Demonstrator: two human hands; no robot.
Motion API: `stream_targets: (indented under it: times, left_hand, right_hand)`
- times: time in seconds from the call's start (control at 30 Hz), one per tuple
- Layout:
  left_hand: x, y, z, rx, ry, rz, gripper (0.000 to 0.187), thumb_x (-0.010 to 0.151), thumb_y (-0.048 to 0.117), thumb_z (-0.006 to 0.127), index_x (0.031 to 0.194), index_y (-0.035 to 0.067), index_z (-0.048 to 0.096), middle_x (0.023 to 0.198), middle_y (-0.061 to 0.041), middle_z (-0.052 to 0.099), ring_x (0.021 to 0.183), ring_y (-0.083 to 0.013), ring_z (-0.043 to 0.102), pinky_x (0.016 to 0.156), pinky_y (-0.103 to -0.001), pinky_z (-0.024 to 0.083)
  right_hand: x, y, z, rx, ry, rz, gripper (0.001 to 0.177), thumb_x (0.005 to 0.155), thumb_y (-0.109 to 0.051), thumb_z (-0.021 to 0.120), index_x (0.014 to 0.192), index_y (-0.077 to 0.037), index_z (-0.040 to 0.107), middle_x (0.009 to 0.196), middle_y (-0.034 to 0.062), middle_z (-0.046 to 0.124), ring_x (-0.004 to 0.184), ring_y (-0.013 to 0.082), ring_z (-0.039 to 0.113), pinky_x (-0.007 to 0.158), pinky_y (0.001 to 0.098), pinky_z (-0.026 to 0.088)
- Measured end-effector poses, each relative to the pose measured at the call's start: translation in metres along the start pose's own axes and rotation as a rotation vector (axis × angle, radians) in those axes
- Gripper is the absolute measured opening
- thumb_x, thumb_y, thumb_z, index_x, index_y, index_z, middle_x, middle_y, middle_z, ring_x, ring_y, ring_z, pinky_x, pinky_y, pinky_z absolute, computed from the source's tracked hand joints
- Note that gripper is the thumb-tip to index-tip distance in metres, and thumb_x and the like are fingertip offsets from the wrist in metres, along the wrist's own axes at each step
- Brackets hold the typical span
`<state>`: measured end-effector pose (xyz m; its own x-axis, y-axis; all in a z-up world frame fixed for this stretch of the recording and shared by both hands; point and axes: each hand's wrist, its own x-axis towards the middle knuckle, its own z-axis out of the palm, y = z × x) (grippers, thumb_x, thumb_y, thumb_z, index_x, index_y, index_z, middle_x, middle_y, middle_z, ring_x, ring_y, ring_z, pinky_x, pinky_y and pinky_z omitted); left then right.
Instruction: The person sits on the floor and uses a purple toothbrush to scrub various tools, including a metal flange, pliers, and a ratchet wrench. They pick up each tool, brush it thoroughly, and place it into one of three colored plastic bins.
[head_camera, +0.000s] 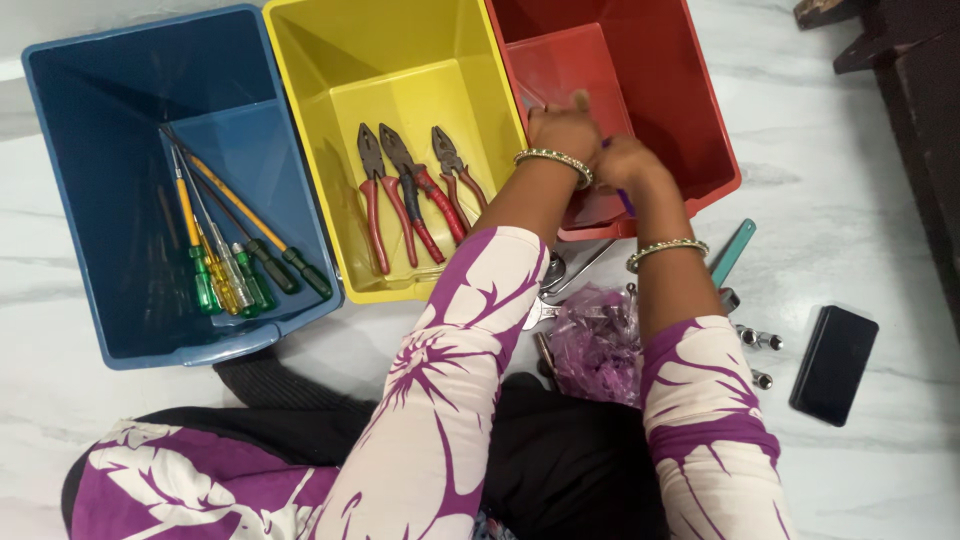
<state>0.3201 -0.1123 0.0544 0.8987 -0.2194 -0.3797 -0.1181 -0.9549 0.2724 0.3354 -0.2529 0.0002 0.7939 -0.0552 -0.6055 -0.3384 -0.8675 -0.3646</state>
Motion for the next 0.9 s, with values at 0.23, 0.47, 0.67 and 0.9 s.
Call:
stream_targets:
  times: [0.23,0.47,0.67,0.9]
  left_hand:
    - [-0.022,0.0,-0.028,-0.222,0.215,0.191,0.022,0.082,0.006,0.073,0.103,0.002,0.076,0.113,-0.026,0.07,0.107,-0.0391,0.069,0.089,-0.044,0.058]
    - [-0.043,-0.036,-0.088,-0.259,0.37,0.279,0.018,0.071,0.012,0.083,0.086,0.003,0.076,0.101,-0.025,0.069,0.094,-0.0377,0.069,0.079,-0.044,0.057]
    - [-0.093,-0.113,-0.119,-0.22,0.424,0.273,0.024,0.071,0.011,0.086,0.085,-0.002,0.073,0.097,-0.026,0.07,0.091,-0.0382,0.071,0.077,-0.044,0.057]
    - [-0.068,-0.188,-0.072,-0.236,0.327,0.088,0.049,0.063,0.007,0.089,0.104,-0.009,0.067,0.116,-0.029,0.064,0.106,-0.0415,0.065,0.091,-0.041,0.054]
  right_hand:
    - [-0.058,-0.015,-0.037,0.17,0.18,-0.112,0.014,0.078,-0.006,0.061,0.084,0.005,0.067,0.07,0.013,0.063,0.062,0.0217,0.06,0.056,0.0441,0.044]
    - [-0.128,-0.07,-0.055,0.47,0.25,-0.425,0.022,0.078,-0.003,0.056,0.093,0.001,0.071,0.072,0.0012,0.058,0.062,0.011,0.049,0.054,0.0339,0.036]
    - [-0.158,-0.139,-0.021,0.449,0.236,-0.575,0.03,0.082,-0.005,0.059,0.105,-0.001,0.077,0.079,0.0027,0.065,0.071,0.0119,0.058,0.063,0.0321,0.045]
    - [-0.094,-0.179,0.059,0.056,0.247,-0.43,0.027,0.079,-0.007,0.061,0.102,0.0,0.074,0.095,0.0249,0.072,0.091,0.0377,0.071,0.082,0.0477,0.052]
